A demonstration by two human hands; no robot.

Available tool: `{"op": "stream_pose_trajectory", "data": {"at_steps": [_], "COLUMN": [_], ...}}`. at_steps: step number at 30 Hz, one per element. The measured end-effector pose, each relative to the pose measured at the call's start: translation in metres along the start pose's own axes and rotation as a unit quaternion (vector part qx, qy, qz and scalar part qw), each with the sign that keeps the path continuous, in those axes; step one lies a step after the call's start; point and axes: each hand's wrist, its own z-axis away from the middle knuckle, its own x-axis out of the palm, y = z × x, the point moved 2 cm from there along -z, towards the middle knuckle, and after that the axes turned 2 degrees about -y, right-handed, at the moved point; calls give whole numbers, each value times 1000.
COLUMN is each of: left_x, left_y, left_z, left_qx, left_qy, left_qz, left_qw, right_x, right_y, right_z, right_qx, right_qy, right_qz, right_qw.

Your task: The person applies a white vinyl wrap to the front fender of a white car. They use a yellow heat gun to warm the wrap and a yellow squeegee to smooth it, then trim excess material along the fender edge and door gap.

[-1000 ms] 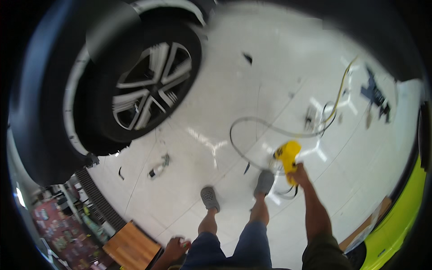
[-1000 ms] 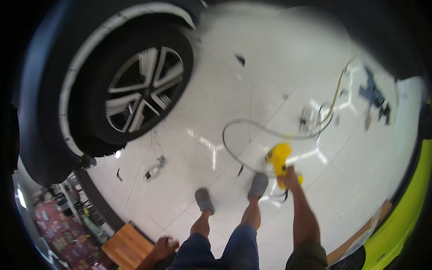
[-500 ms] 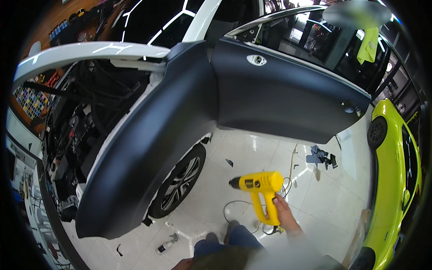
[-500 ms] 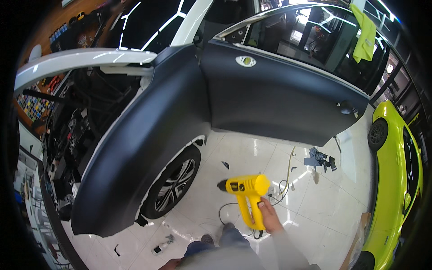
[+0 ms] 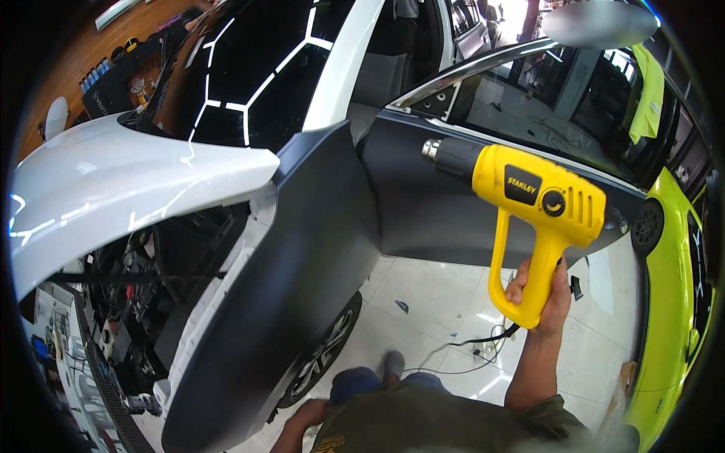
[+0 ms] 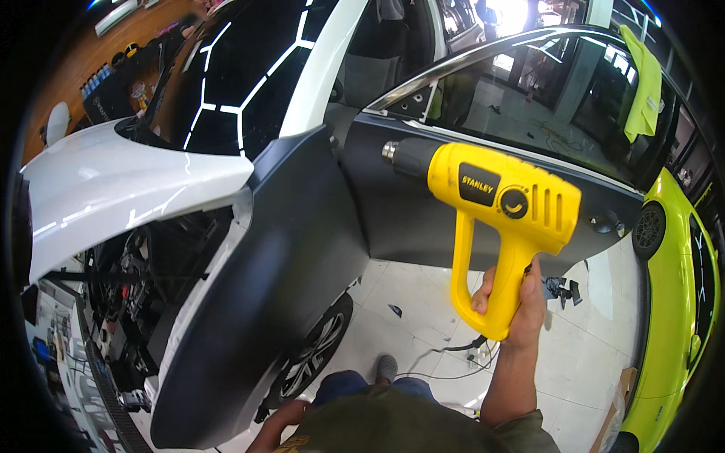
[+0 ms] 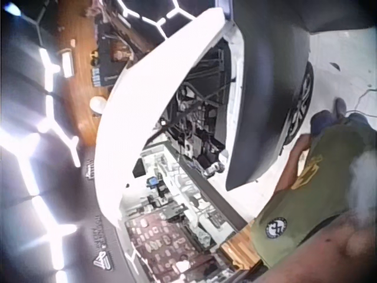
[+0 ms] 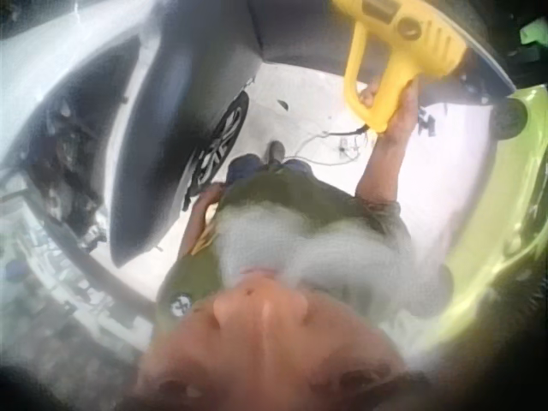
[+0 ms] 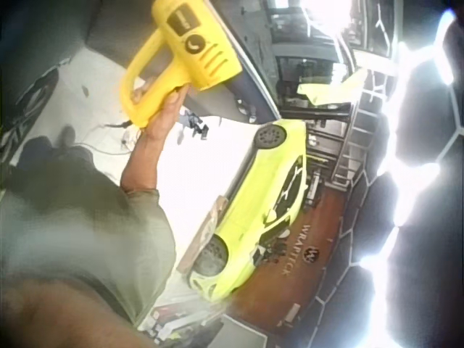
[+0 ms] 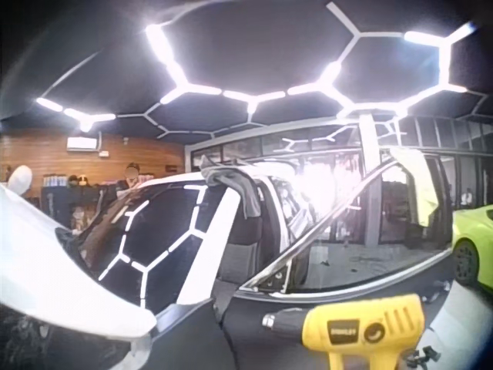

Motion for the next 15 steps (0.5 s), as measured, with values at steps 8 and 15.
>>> {"op": "stream_pose_trajectory", "data": {"at_steps": [8, 15], "left_x": [-364, -578], "left_y": [280, 393], "left_z": [-27, -92], "left_qx": [375, 127], "left_qy": [405, 421], "left_qz": [-65, -443], "left_qw": [831, 781], "right_x": [0, -79], "right_y": [6, 8], "right_z": [-57, -52], "right_qx": [-71, 76], "right_qy": [42, 21], "right_qz": [74, 160], "right_qw": [994, 984]}}
